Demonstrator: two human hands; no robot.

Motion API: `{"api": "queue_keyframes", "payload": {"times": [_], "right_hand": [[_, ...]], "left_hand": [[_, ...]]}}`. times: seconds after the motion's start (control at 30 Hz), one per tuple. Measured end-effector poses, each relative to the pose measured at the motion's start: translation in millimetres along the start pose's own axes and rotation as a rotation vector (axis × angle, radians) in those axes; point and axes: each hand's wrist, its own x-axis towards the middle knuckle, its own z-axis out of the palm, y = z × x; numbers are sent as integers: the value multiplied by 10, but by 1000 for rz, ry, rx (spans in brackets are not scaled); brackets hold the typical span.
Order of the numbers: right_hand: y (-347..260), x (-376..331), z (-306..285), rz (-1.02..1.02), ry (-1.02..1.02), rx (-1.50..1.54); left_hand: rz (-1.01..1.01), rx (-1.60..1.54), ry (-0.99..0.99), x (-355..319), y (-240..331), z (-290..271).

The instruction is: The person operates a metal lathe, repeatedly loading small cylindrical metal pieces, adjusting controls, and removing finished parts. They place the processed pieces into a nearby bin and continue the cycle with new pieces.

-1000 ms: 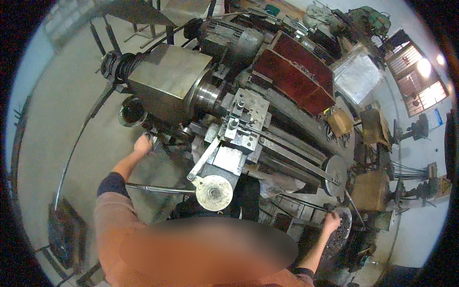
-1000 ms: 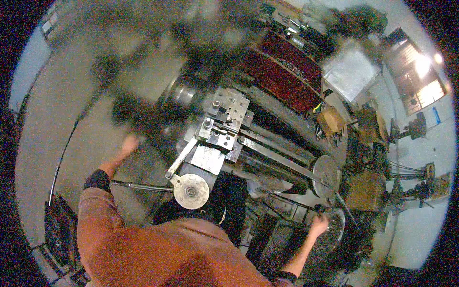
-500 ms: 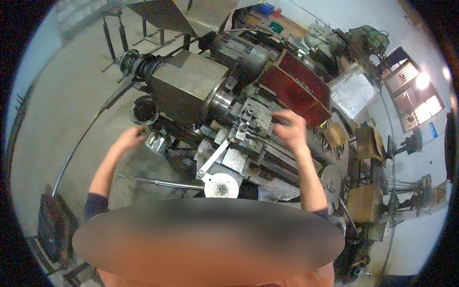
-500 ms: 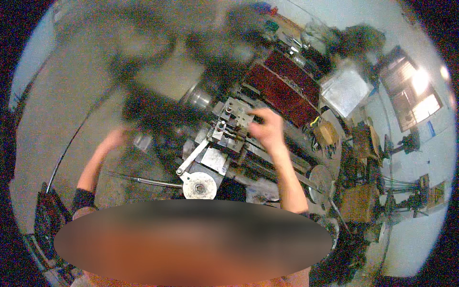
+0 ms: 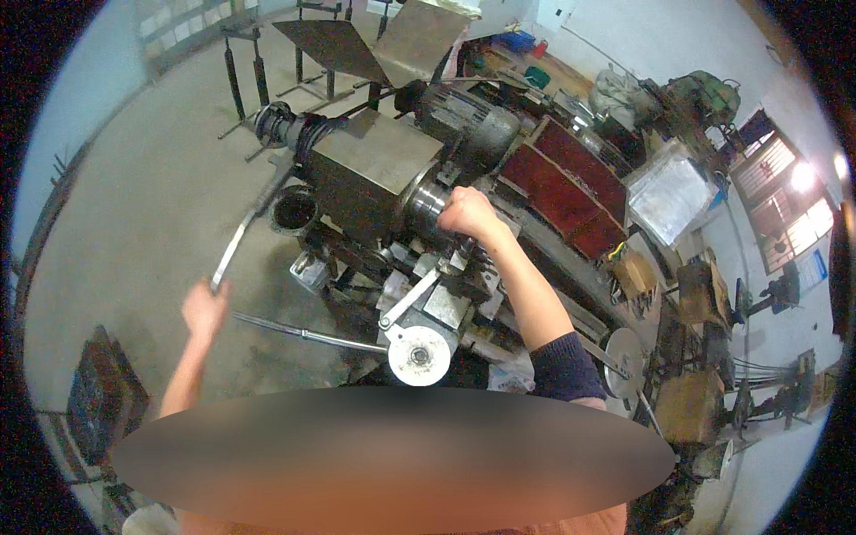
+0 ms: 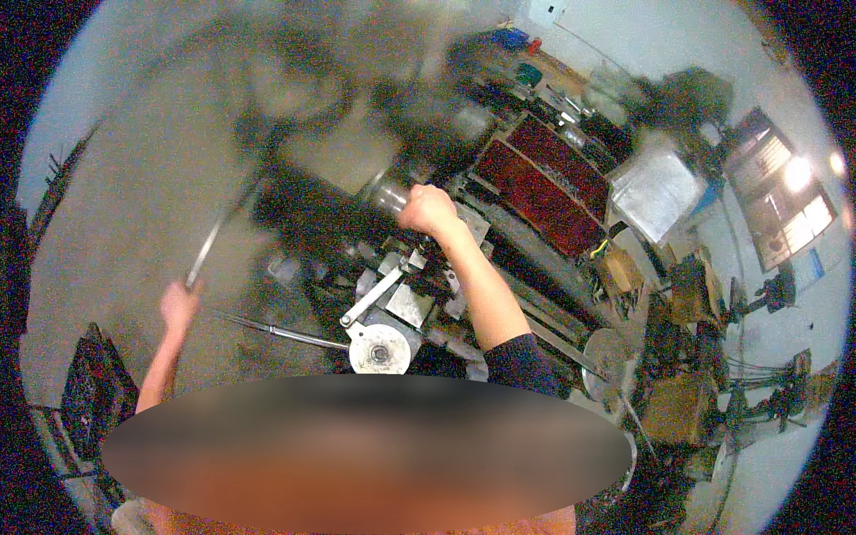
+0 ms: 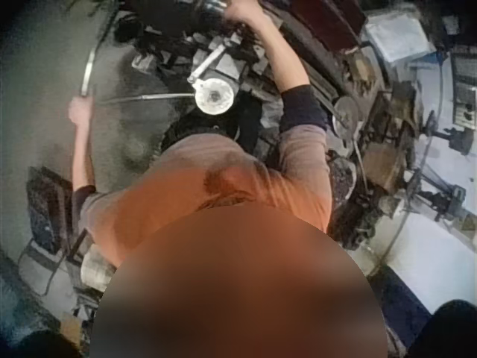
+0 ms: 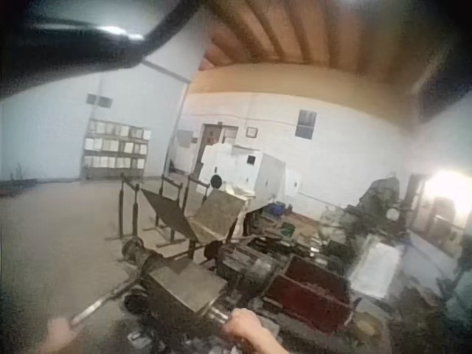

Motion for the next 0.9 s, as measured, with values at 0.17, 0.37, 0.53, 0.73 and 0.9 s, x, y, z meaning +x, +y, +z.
{"api": "queue_keyframes", "payload": {"times": [0.17, 0.37, 0.53, 0.73, 0.9], "right_hand": [[47, -138, -214, -118, 50, 1], [551, -1163, -317, -441, 356, 713], [804, -1841, -168, -302, 437, 966], [952, -2020, -168, -201, 496, 1002], [1082, -2002, -186, -168, 516, 994]], "left_hand": [[190, -103, -199, -8, 105, -171], [271, -399, -447, 654, 247, 106], [256, -579, -488, 765, 444, 269], [256, -663, -495, 768, 395, 273], [278, -635, -473, 792, 372, 319]]}}
